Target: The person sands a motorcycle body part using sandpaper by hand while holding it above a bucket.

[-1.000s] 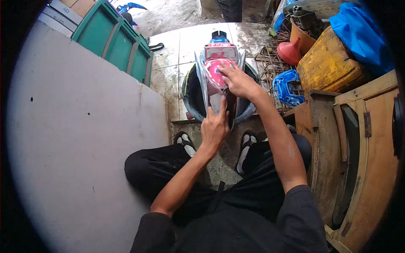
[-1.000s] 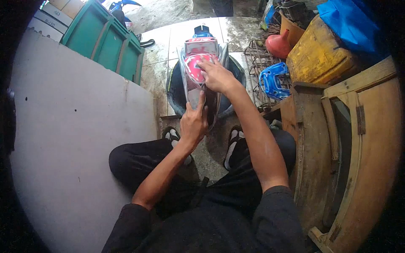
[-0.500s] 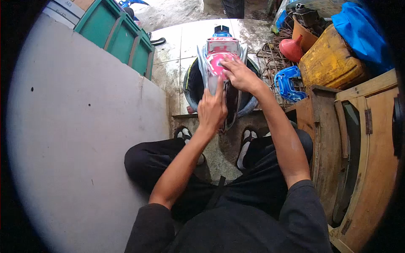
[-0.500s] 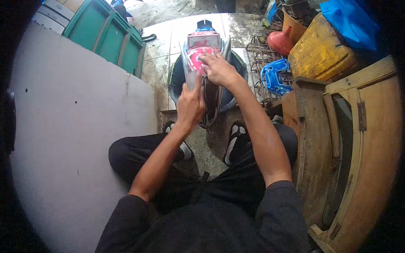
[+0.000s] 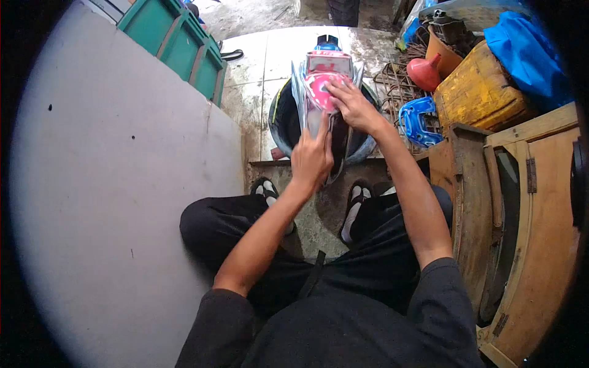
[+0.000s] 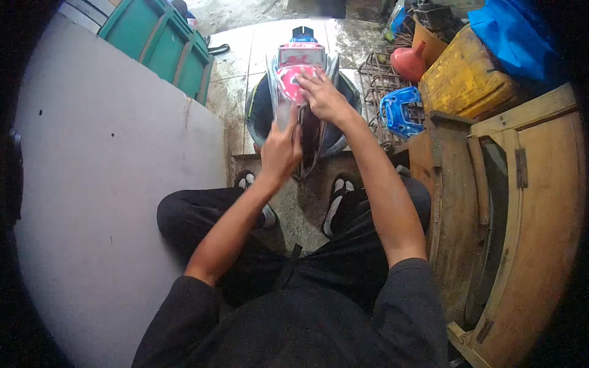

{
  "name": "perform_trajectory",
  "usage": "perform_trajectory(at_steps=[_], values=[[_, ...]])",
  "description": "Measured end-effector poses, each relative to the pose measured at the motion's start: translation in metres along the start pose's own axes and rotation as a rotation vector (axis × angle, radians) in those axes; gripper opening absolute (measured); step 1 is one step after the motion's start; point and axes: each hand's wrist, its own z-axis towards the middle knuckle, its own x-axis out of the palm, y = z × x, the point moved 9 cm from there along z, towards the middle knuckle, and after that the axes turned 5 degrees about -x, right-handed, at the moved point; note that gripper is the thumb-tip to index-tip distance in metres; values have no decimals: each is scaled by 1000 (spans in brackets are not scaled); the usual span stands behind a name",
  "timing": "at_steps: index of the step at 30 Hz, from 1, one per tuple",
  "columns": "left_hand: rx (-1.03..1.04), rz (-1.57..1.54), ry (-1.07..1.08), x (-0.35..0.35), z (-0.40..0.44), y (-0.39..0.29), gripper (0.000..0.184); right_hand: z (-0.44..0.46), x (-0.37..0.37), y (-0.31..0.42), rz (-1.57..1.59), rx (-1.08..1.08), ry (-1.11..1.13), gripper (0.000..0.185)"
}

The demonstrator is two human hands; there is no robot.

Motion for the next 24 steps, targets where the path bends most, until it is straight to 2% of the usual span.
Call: perform_trajectory(at_steps=[2, 4, 8, 9, 13, 20, 24], values=[[25, -24, -47, 6, -24, 3, 57, 1, -1, -3, 9, 45, 30, 44], [-45, 9, 85, 13, -30, 8, 58, 4, 1, -6, 16, 57, 11, 44], [-15, -3, -36, 2, 16, 2, 55, 0, 0, -2, 0, 59, -13, 44], [-50, -23, -3, 1, 17, 1, 55, 0, 0, -3, 4, 54, -13, 44], [-133, -16, 97, 12, -33, 7, 56, 4, 2, -8, 29, 84, 46, 43], [-47, -17, 32, 1, 25, 4, 53, 0, -3, -3, 37, 75, -18, 42], [-44, 22, 26, 10, -22, 2, 55, 3, -1, -8, 88, 92, 23, 42]])
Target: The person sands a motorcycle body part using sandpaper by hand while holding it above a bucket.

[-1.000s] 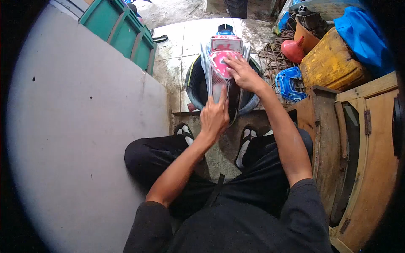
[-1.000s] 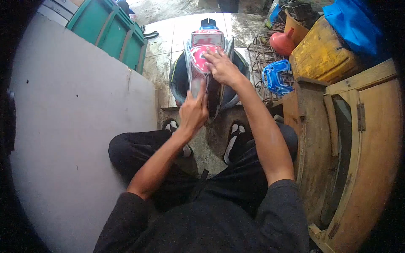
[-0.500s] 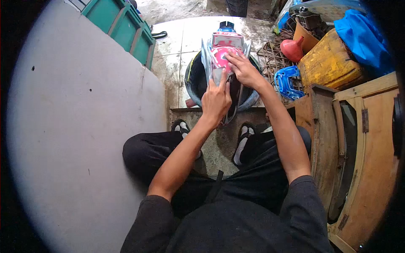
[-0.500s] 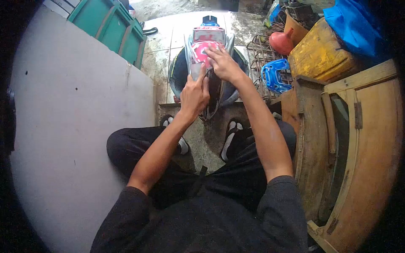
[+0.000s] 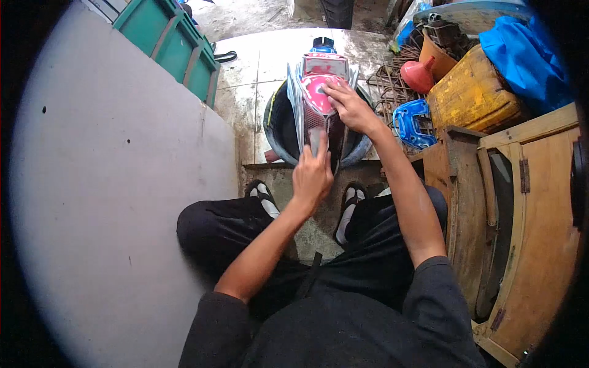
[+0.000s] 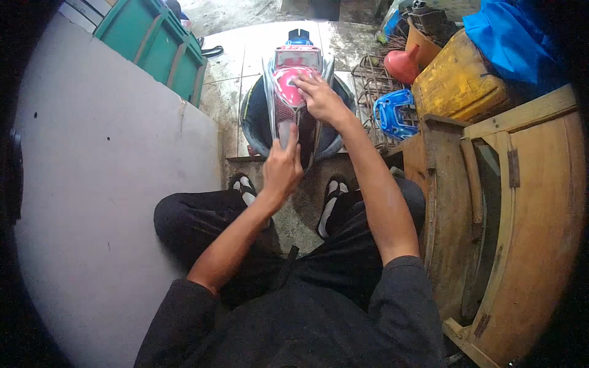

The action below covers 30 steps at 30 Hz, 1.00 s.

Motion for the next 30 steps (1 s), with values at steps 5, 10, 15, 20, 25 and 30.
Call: perform_trajectory(at_steps=[5, 10, 15, 20, 25, 30], values=[[6, -24, -21, -3, 32, -3, 56, -1, 2, -3, -30, -46, -52, 41], [-4, -20, -27, -1, 5, 2, 57, -2, -4, 1, 10, -22, -62, 40], [-85, -58, 51, -2, 19, 6, 54, -4, 1, 2, -46, -25, -117, 39], [-3, -57, -26, -9, 25, 1, 53, -8, -4, 5, -56, -13, -118, 38], [0, 14, 3, -5, 10, 1, 52, -4, -3, 4, -82, -6, -118, 38], [47, -16, -96, -17, 35, -6, 50, -7, -7, 6, -118, -11, -155, 37]])
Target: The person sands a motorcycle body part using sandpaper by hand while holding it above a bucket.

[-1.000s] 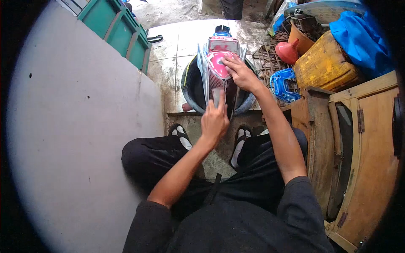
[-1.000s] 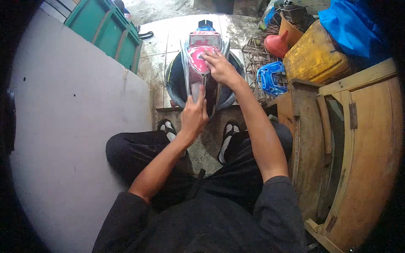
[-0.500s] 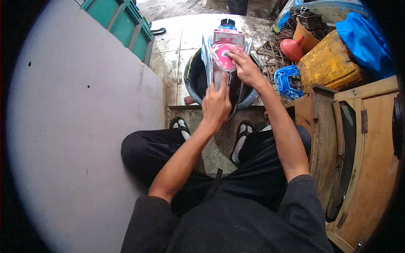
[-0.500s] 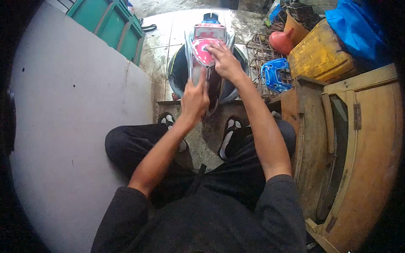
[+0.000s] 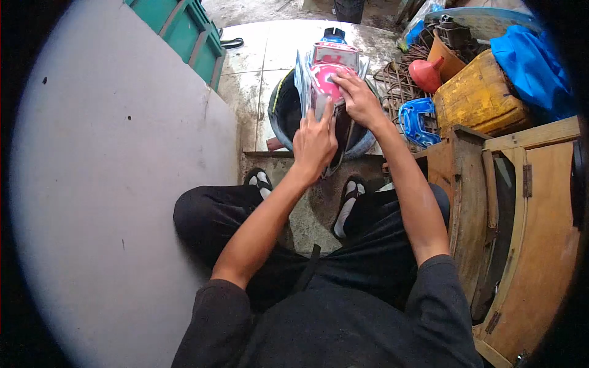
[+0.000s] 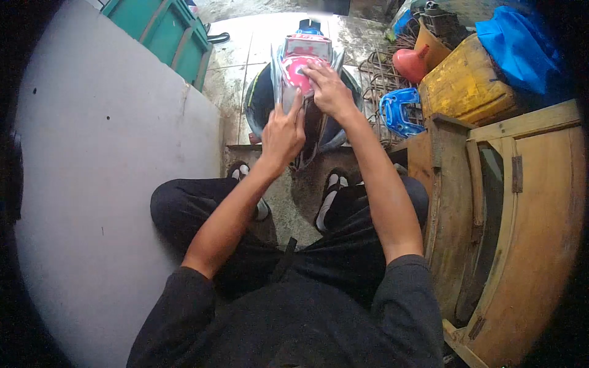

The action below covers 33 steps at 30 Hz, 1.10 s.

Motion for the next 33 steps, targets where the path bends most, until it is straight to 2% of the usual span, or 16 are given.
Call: perform_trajectory(at_steps=[4, 8, 14, 17, 20, 22, 25, 29, 30, 33], values=[[-102, 52, 192, 11, -46, 3, 51, 4, -2, 6, 21, -15, -15, 36], [-23, 50, 31, 4, -5, -3, 51, -1, 4, 3, -57, -19, -41, 36], [-37, 37, 27, 5, -29, 3, 52, -2, -2, 10, -45, -16, -54, 37], [-88, 18, 119, 6, -24, 5, 51, -3, 4, 10, -38, -35, -107, 38], [-59, 15, 69, 3, 1, 3, 51, -8, 4, 13, -17, -88, -156, 40], [-47, -8, 59, 6, -13, 1, 52, -11, 0, 14, 7, -108, -208, 40], [-113, 35, 203, 9, -44, 3, 51, -13, 3, 12, 54, -91, -249, 38], [-107, -4, 63, 4, -7, 4, 47, -14, 4, 8, 86, -78, -276, 35], [-132, -17, 97, 5, 4, 6, 46, -16, 5, 7, 93, -81, -271, 35], [-75, -52, 31, 7, -9, 4, 48, -17, 9, 6, 105, -53, -249, 35]])
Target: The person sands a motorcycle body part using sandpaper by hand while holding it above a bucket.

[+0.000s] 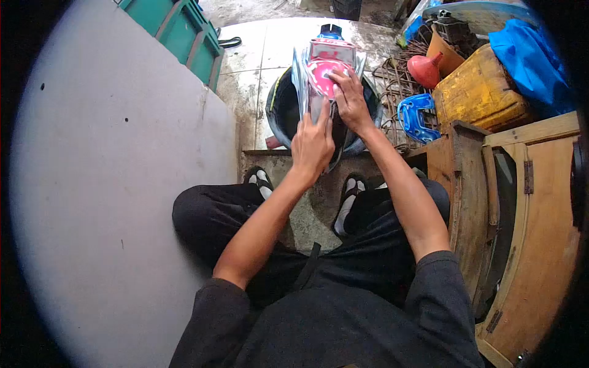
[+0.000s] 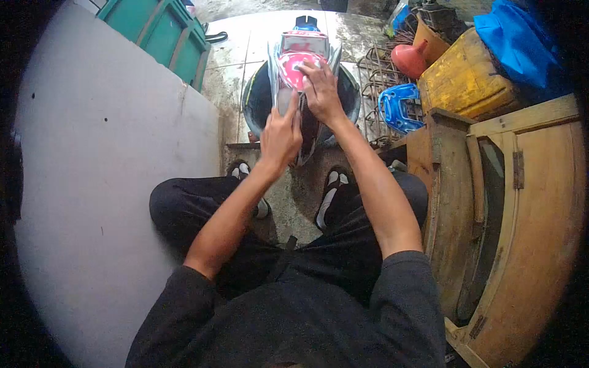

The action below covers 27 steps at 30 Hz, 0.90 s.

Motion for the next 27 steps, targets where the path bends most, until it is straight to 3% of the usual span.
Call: perform_trajectory(at_steps=[2, 8, 14, 19, 24, 27], values=[[-68, 52, 93, 6, -38, 9, 53, 0, 7, -5, 12, 43, 46, 36], [16, 97, 24, 26, -115, 26, 60, -4, 12, -9, -12, 44, 61, 41], [94, 106, -57, 10, -56, 8, 61, -5, 13, -8, -2, 34, 57, 43], [86, 81, -14, 23, -107, 24, 65, -4, 10, -5, -71, 24, 61, 42], [73, 39, -47, 14, -57, 10, 62, -2, 9, -5, -29, -24, 44, 42], [67, 59, -88, 12, -74, 12, 62, -3, 8, -2, -45, -17, 44, 42]])
